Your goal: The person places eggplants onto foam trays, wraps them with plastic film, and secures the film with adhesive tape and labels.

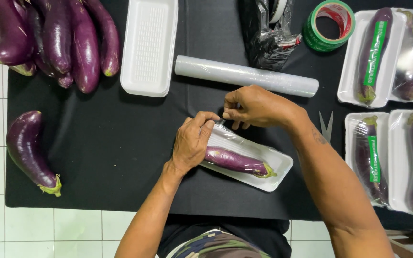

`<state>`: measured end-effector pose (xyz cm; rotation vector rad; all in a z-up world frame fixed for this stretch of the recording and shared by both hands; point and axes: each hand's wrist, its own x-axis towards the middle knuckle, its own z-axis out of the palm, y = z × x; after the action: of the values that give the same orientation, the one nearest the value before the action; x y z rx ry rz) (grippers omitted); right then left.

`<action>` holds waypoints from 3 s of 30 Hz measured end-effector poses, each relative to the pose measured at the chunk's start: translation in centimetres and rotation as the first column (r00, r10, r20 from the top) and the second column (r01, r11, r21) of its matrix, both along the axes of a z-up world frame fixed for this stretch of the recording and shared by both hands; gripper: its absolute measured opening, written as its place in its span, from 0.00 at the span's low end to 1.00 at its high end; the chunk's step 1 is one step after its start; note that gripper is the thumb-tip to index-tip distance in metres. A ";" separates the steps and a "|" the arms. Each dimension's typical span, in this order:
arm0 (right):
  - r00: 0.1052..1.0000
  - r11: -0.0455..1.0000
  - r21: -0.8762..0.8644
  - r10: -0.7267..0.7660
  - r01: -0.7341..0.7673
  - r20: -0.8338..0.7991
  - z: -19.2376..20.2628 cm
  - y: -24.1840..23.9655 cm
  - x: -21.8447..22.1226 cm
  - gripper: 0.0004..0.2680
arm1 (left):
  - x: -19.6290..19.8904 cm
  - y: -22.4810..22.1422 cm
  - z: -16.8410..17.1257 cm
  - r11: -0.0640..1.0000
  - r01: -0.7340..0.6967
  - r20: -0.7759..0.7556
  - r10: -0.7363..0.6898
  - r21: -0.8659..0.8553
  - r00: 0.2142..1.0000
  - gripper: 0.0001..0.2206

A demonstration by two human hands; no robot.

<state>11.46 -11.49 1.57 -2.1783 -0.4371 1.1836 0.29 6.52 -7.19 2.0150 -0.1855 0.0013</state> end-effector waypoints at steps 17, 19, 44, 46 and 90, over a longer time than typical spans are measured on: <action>0.980 0.996 -0.065 0.041 -0.055 -0.196 -2.5 1.4 0.9 0.09 | 0.1 -0.2 -1.4 0.996 -0.056 0.151 0.066 -0.069 0.986 0.12; 0.975 0.994 -0.074 0.058 -0.076 -0.214 -3.1 1.6 0.9 0.08 | 0.1 -0.2 -1.4 0.995 -0.065 0.158 0.077 -0.078 0.984 0.12; 0.977 0.979 0.039 -0.201 0.198 0.072 1.1 -4.4 -4.7 0.19 | 0.1 -0.1 -2.4 0.995 -0.098 0.158 0.098 -0.006 0.983 0.04; 0.948 0.954 0.094 -0.295 0.285 0.123 -1.5 -6.8 -6.4 0.19 | 0.0 -0.3 -2.3 0.996 -0.092 0.152 0.092 -0.006 0.984 0.04; 0.509 0.509 0.570 -0.843 0.645 0.175 -9.8 -7.8 -10.1 0.20 | 4.7 -0.1 1.5 0.887 0.009 -0.255 0.123 0.462 0.959 0.37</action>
<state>1.39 -19.33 -8.22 -1.8421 0.1350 0.0472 4.98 6.38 -5.66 2.4665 0.0642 -0.3165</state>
